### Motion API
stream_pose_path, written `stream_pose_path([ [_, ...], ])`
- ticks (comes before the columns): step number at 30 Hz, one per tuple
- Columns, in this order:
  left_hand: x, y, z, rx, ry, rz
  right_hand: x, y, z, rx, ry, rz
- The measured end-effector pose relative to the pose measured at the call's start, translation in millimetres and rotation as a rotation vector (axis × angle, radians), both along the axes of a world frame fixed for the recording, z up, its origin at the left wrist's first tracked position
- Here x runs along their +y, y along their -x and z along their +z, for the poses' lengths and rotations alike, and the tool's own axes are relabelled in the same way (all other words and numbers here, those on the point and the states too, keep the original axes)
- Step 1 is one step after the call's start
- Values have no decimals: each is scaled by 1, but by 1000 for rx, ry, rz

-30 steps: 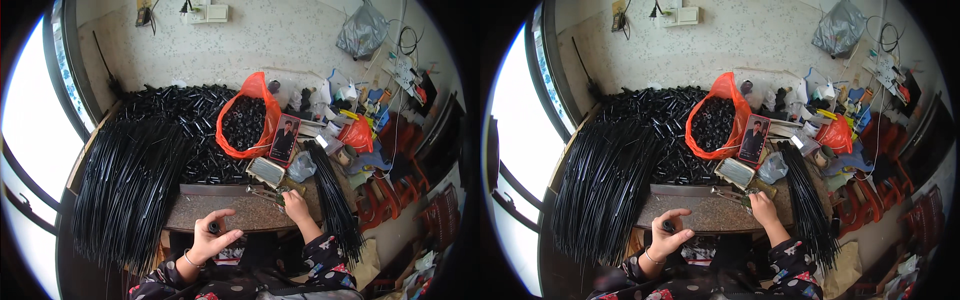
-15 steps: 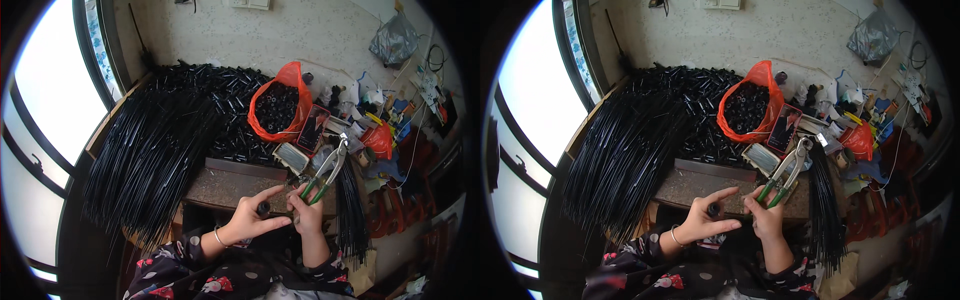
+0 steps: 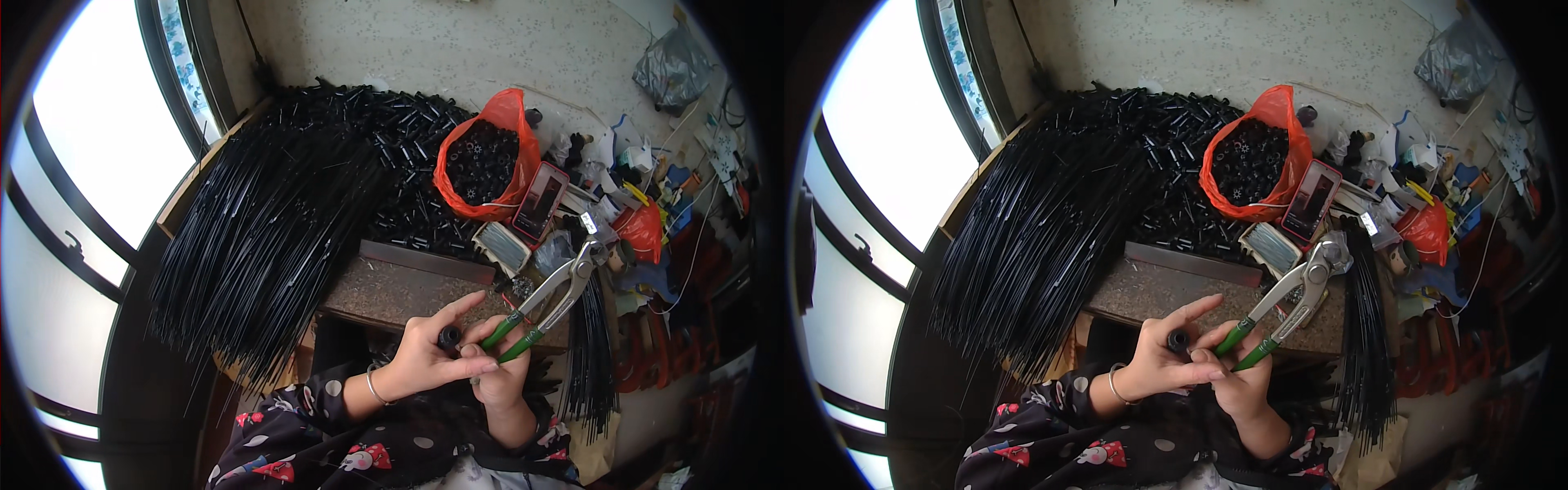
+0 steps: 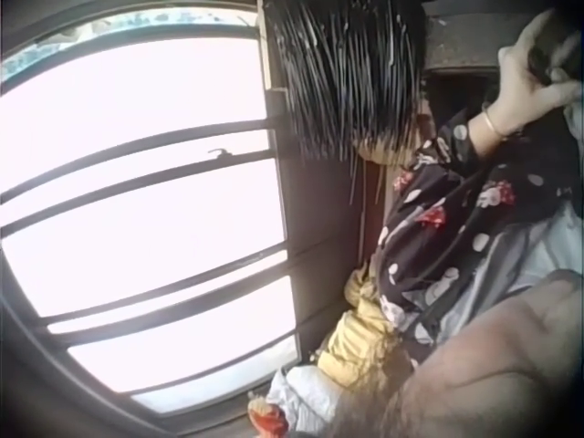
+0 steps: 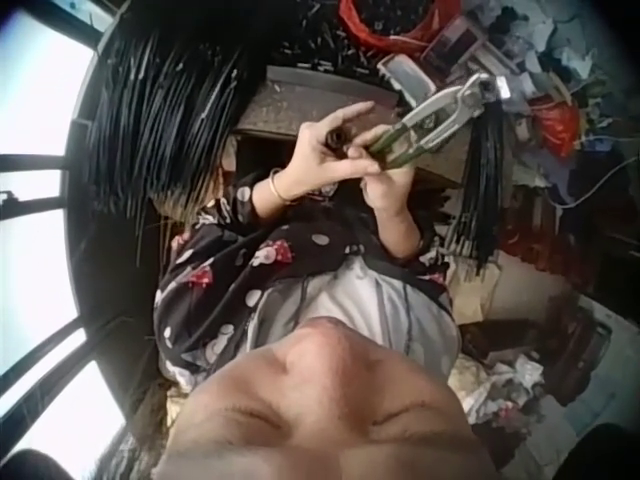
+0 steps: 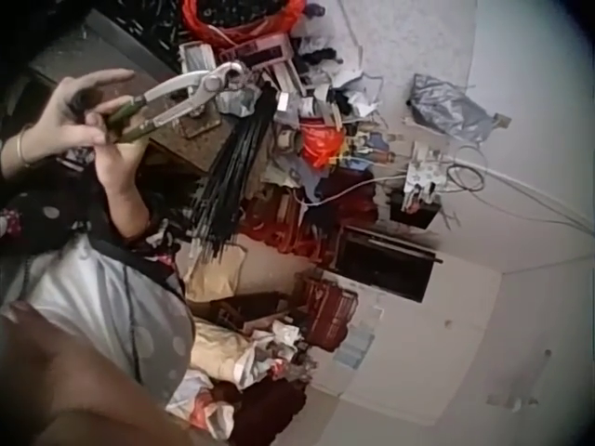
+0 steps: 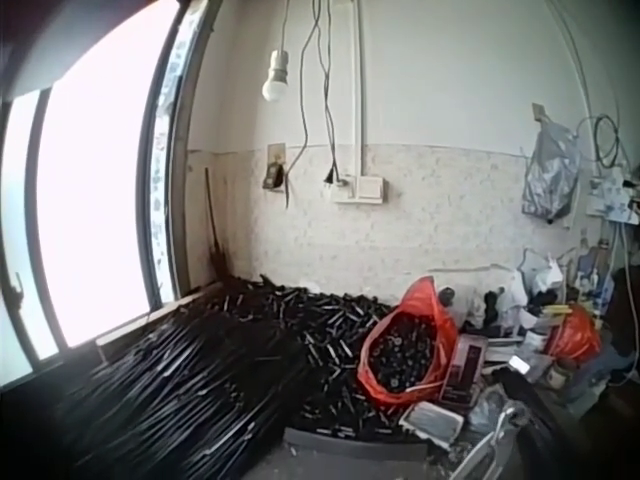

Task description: Manually assemble components by inserting wire filaments and using a crimping tool to secure them.

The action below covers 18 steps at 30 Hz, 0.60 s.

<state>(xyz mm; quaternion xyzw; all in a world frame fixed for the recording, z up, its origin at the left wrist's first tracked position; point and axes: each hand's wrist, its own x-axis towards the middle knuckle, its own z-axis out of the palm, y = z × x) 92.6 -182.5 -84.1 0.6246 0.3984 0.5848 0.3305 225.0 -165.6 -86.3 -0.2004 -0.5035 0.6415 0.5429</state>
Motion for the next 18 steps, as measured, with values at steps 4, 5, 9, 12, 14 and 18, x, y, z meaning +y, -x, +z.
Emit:
stream_pose_path([
  [4, 5, -8, -8, 6, -74, 154, 3, 5, -3, -102, -161, -220],
  [5, 5, -4, -9, 30, -84, 88, 9, 5, -7, -124, -303, -213],
  [9, 10, 20, 6, 0, -72, -297, 23, 8, -5, -34, -252, -38],
  [12, 4, 29, 11, -168, 47, -287, 19, -11, 3, -118, 143, 136],
  [14, 9, 43, 3, -423, 24, -223, 13, -30, 2, -317, 209, 245],
  [18, 13, 64, -1, -313, -4, -129, -10, -47, 10, -830, 52, 477],
])
